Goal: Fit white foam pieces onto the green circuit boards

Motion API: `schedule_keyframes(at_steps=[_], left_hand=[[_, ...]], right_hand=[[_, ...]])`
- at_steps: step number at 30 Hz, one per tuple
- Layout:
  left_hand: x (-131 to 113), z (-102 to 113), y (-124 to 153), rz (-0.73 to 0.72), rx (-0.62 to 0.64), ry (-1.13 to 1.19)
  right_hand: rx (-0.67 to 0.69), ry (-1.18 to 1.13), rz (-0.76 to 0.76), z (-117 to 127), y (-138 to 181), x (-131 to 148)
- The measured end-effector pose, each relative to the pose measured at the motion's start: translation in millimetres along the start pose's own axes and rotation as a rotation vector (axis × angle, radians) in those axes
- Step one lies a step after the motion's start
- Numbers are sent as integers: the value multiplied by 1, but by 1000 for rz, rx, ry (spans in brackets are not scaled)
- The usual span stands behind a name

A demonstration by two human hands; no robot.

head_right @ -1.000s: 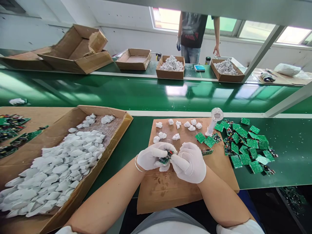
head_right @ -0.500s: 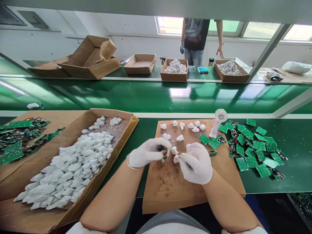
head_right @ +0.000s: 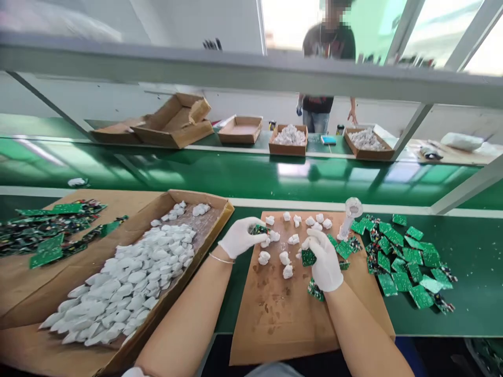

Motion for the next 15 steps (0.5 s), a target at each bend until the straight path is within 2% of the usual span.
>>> schedule_keyframes(at_steps=[4, 5, 7, 9, 12, 14, 15], left_hand=[[3, -12, -5, 4, 4, 223], [5, -16, -6, 13, 21, 276], [9, -21, -9, 24, 43, 374], [14, -26, -13, 45, 58, 458], [18, -36, -15, 71, 76, 569], [17, -41, -11, 72, 85, 643], [16, -42, -8, 70, 93, 678]], right_hand=[[79, -188, -67, -9, 0, -2], [103, -182, -46, -13, -4, 3], [73, -117, 93, -17, -20, 27], [-59, 9, 330, -19, -46, 76], [-234, 140, 729, -27, -87, 184], [-353, 267, 1003, -42, -105, 252], [-384, 338, 1131, -56, -110, 278]])
Point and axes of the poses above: each hand's wrist, its own y-axis away from the middle knuckle, its own z-axis out of the back of the hand, x = y × z, the point moved 5 cm from there along -y, towards the middle knuckle, and after that the axes turned 7 degrees about -x, right-handed, at the moved point
